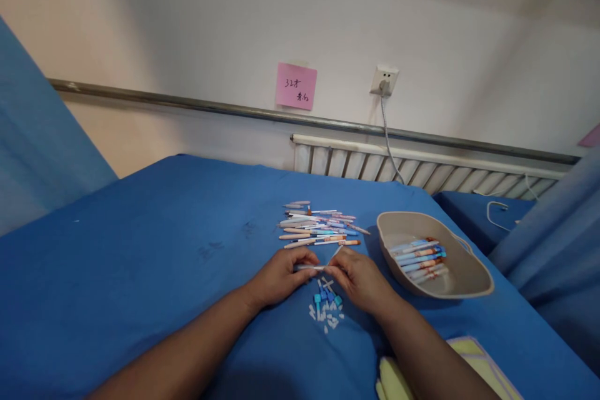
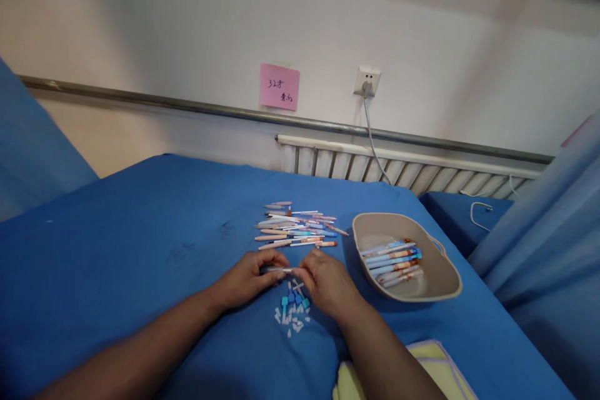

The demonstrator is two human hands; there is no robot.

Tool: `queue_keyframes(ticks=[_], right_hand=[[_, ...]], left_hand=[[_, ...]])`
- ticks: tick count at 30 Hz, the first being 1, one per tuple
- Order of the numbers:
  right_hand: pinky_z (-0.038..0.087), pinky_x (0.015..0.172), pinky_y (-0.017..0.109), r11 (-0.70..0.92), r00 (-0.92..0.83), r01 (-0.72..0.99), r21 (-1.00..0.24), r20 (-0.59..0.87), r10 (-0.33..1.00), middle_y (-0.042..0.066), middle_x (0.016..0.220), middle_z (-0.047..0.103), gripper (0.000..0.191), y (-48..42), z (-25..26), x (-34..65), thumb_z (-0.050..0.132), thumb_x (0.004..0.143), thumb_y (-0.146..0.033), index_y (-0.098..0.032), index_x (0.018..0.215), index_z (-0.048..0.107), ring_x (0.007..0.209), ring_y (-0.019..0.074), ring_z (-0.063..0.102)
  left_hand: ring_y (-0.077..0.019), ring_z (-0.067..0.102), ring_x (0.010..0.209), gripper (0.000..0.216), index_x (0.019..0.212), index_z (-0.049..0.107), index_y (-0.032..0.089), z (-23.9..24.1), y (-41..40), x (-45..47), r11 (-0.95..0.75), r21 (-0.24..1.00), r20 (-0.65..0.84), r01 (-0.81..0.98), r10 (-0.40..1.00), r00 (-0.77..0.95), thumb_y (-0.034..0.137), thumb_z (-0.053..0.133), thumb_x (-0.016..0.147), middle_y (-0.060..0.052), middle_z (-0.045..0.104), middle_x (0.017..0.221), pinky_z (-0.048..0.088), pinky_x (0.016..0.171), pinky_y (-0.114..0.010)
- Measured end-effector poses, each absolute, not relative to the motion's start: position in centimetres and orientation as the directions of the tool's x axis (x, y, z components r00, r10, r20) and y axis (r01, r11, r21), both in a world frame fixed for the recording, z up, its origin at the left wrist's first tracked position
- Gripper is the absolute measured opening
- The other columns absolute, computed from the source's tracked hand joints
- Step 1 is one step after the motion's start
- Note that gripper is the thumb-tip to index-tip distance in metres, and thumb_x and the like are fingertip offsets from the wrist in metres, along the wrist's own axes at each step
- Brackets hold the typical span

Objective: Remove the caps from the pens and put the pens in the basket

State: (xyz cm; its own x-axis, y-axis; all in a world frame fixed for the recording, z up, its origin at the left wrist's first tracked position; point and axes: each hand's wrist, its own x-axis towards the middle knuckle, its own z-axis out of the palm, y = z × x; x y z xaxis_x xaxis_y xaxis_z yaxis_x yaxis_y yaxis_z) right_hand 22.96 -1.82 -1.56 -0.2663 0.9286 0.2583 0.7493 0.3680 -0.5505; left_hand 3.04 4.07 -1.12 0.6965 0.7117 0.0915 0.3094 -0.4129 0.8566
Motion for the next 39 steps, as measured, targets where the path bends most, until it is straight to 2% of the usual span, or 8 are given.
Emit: queue_keyframes(ticks=[5,12,19,23,26,31,36,39], right_hand=[[0.041,0.068,0.027,0.353,-0.224,0.719,-0.599,0.281,0.933,0.004,0.088,0.059,0.017,-1.8,-1.74,22.73,0.056,0.083,-0.028,-0.02,0.098,0.054,0.078,0.0173,0.056],[0.04,0.066,0.025,0.36,-0.232,0.743,-0.565,0.288,0.929,0.002,0.078,0.058,0.01,-1.8,-1.38,22.85,0.051,0.086,-0.026,-0.019,0.08,0.056,0.072,0.015,0.055],[0.042,0.069,0.027,0.339,-0.184,0.708,-0.62,0.302,0.935,0.005,0.09,0.059,0.016,-1.86,-1.35,22.64,0.056,0.082,-0.026,-0.019,0.097,0.053,0.081,0.0175,0.056],[0.04,0.066,0.025,0.371,-0.228,0.723,-0.582,0.305,0.925,0.003,0.081,0.056,0.005,-1.79,-1.46,22.69,0.052,0.085,-0.024,-0.019,0.083,0.053,0.074,0.0155,0.054],[0.039,0.066,0.025,0.357,-0.257,0.754,-0.552,0.252,0.933,0.002,0.076,0.058,0.018,-1.64,-1.63,22.85,0.046,0.089,-0.03,-0.019,0.079,0.056,0.072,0.0149,0.054],[0.04,0.065,0.025,0.331,-0.199,0.704,-0.629,0.272,0.941,0.003,0.085,0.06,0.017,-1.73,-1.56,22.7,0.056,0.083,-0.031,-0.019,0.095,0.054,0.074,0.0154,0.055],[0.039,0.064,0.025,0.369,-0.215,0.708,-0.602,0.314,0.925,0.002,0.079,0.057,0.004,-1.83,-1.41,22.69,0.053,0.084,-0.023,-0.019,0.082,0.054,0.072,0.015,0.054],[0.039,0.066,0.026,0.35,-0.232,0.732,-0.584,0.268,0.935,0.001,0.075,0.059,0.014,-1.71,-1.55,22.81,0.048,0.088,-0.027,-0.02,0.081,0.057,0.072,0.0153,0.055]], left_hand=[[-0.015,0.058,0.077,0.017,0.091,0.062,0.017,-1.14,4.14,3.1,-0.392,0.864,0.068,0.316,0.712,0.699,0.029,0.054,0.082,-0.001,0.065,0.083,0.045,0.071,-0.023],[-0.016,0.058,0.08,0.018,0.091,0.062,0.017,-0.97,4.11,3.03,-0.414,0.847,0.083,0.334,0.722,0.687,0.031,0.055,0.081,-0.001,0.064,0.085,0.045,0.073,-0.025],[-0.0142,0.057,0.073,0.019,0.09,0.062,0.017,-0.95,4.13,3.03,-0.406,0.855,0.076,0.322,0.713,0.697,0.032,0.053,0.083,0.0,0.063,0.078,0.044,0.068,-0.023],[-0.0145,0.057,0.075,0.016,0.091,0.062,0.017,-1.05,4.18,2.97,-0.404,0.861,0.083,0.308,0.71,0.7,0.028,0.054,0.083,0.0,0.064,0.081,0.044,0.07,-0.023],[-0.0153,0.058,0.079,0.017,0.091,0.062,0.017,-0.99,4.11,2.95,-0.412,0.858,0.093,0.306,0.71,0.698,0.029,0.055,0.082,-0.001,0.064,0.085,0.044,0.073,-0.024],[-0.0154,0.058,0.079,0.019,0.091,0.063,0.017,-0.88,4.19,2.93,-0.427,0.843,0.082,0.326,0.702,0.708,0.031,0.053,0.083,0.0,0.065,0.083,0.044,0.073,-0.024],[-0.0157,0.058,0.078,0.019,0.09,0.063,0.017,-0.9,4.3,2.91,-0.419,0.842,0.079,0.339,0.718,0.692,0.032,0.054,0.082,-0.001,0.065,0.082,0.044,0.072,-0.024],[-0.0162,0.058,0.082,0.019,0.09,0.064,0.018,-0.91,4.22,2.93,-0.423,0.846,0.086,0.326,0.71,0.699,0.032,0.055,0.082,-0.001,0.065,0.086,0.044,0.075,-0.025]])
